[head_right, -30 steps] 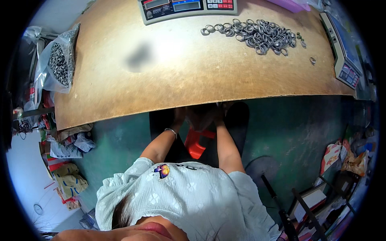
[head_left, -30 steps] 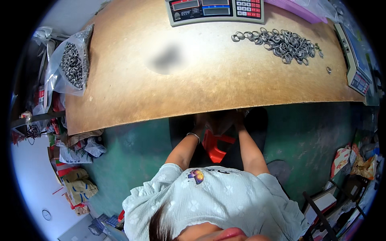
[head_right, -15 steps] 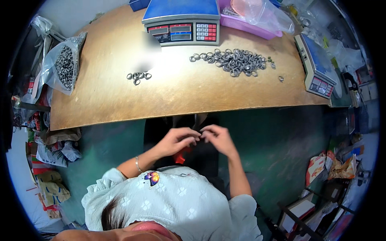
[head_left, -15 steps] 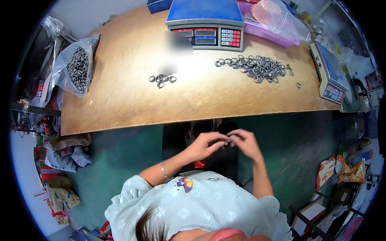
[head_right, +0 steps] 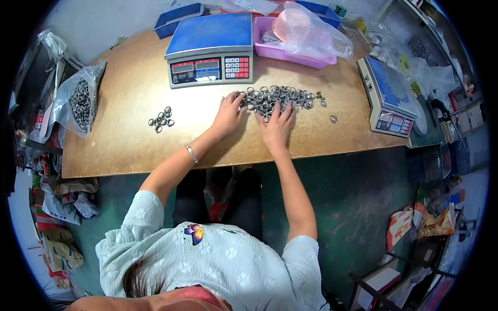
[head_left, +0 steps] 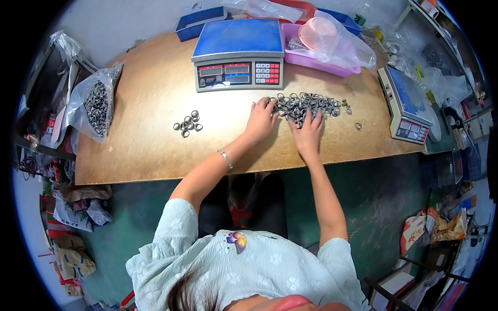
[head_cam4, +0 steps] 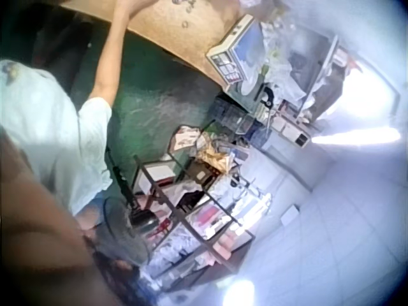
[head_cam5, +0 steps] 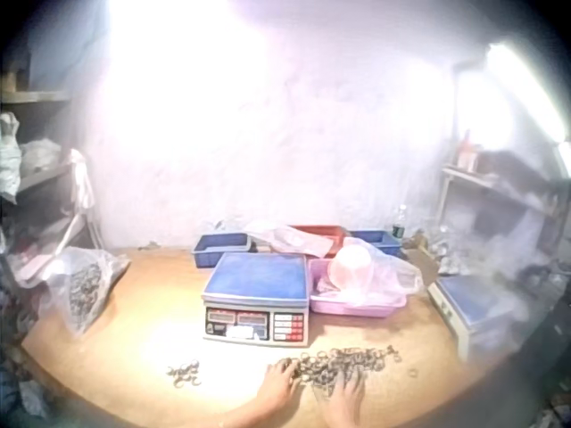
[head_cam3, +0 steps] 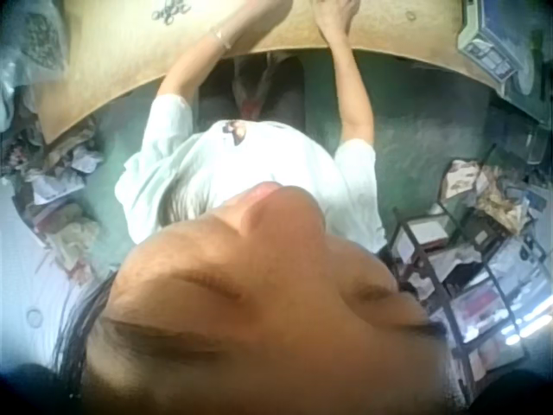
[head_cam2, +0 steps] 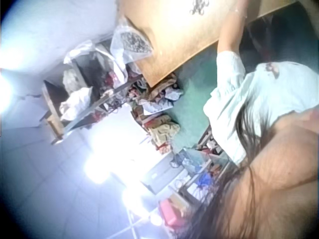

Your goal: The person picks up metal rings from a pile and a plastic bag, placing them into smaller groups on a wooden desk near a digital scale.

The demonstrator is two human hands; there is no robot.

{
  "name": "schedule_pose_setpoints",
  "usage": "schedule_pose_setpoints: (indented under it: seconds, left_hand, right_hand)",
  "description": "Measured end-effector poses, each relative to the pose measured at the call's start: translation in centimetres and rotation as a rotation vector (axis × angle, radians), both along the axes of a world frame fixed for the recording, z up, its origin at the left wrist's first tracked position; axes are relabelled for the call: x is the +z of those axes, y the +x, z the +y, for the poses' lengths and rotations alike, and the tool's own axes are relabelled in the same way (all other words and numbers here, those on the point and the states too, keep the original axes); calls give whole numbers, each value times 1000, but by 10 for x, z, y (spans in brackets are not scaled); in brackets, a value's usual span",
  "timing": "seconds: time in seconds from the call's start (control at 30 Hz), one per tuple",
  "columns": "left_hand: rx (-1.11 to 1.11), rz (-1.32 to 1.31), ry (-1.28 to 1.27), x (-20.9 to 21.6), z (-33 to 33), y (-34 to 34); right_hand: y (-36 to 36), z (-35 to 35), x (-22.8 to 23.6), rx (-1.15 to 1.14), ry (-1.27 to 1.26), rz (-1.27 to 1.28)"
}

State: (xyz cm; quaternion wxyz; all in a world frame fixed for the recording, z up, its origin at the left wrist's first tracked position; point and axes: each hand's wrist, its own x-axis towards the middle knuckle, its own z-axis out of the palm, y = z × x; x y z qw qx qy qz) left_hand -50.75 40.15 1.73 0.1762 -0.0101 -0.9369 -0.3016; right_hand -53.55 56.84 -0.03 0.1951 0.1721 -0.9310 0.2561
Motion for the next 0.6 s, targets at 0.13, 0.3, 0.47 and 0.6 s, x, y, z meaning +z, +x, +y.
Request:
schedule_pose_setpoints:
  seconds: [0.13, 0.3, 0.47, 0.6]
  left_hand:
    - [-110, 35, 120, 0, 17, 23]
    - [-74, -23, 201, 2, 29, 52]
    - [43, 18, 102, 2, 35, 69]
    - [43, -73, -150, 9, 41, 72]
  right_hand:
    - [23, -10, 5, 162, 31, -5]
    - [42, -27, 15, 357, -21, -73]
    - [37, -26, 21, 551, -88, -6]
    - [14, 5, 29, 478, -249, 37]
